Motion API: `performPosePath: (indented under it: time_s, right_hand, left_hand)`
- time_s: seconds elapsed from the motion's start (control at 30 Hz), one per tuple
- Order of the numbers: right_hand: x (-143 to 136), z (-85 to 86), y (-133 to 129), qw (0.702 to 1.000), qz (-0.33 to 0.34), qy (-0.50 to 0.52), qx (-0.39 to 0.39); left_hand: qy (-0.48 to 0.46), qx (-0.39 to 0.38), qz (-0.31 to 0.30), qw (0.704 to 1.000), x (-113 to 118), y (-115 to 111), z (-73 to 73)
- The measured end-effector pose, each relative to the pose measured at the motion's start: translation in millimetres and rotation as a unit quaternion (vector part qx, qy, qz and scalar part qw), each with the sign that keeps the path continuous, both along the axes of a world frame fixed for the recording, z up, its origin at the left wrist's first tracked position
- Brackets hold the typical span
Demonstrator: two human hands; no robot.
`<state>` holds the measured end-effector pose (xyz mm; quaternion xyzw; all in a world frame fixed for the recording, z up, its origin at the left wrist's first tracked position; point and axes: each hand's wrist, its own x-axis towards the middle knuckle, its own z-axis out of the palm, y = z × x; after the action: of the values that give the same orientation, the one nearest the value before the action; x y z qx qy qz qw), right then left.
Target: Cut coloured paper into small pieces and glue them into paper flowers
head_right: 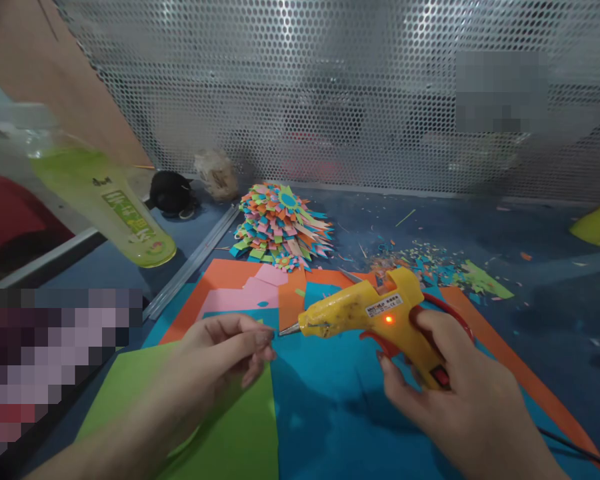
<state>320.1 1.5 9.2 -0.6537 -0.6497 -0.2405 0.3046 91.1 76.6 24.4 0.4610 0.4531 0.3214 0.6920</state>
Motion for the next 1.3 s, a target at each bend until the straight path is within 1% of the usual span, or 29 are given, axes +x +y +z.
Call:
performPosePath:
  time_s: [0.17,0.37,0.43,0.53,0.63,0.7,0.77,0.87,0.93,1.0,1.07,1.2,1.3]
  right_hand:
    - [-3,6.6,1,1.000,-0.005,-0.019,0.000]
    - [5,4.6,0,0.997,0.029,0.008,-0.067]
    - [5,4.0,1,0.994,0.033,0.043,-0.094]
    - [1,5.3,2,0.983,0.015,0.121,-0.135]
    - [0,8.6,6,0.973,0.009,0.179,-0.146]
    - [7,12.3,10,0.968,0.005,0.197,-0.153]
    - [19,17.8,14,0.963,-0.035,0.214,-0.161]
    - [43,27.9,17,0.949,-0.126,0.244,-0.153]
    - [58,33.2,18,0.945,-0.173,0.250,-0.121]
    - [71,35.7,18,0.943,-0.209,0.234,-0.107]
    - [83,34.5,18,0.942,-0.233,0.214,-0.114]
    - [107,24.0,22,0.939,-0.240,0.198,-0.145]
    - [123,15.8,25,0.927,-0.268,0.206,-0.166]
  left_hand:
    - [-0.039,-0.040,0.015,0.998,-2,0,-1.3]
    - [-0.068,-0.063,0.027,0.995,-1,0,1.3]
    - [-0.080,-0.078,0.031,0.993,0,0,3.2]
    - [-0.093,-0.085,0.038,0.991,1,-1,5.3]
    - [-0.107,-0.075,0.034,0.991,2,-1,5.9]
    - [-0.110,-0.074,0.037,0.990,2,-2,6.0]
    - [-0.111,-0.077,0.037,0.990,3,-2,6.0]
    - [-0.111,-0.077,0.025,0.990,5,-2,6.4]
    - [-0.114,-0.078,0.024,0.990,6,-3,6.8]
    - [-0.118,-0.079,0.024,0.990,6,-3,7.5]
    - [-0.120,-0.079,0.026,0.989,6,-4,8.4]
    - [-0.115,-0.075,0.029,0.990,5,-7,9.9]
    - [-0.112,-0.075,0.025,0.991,4,-7,10.6]
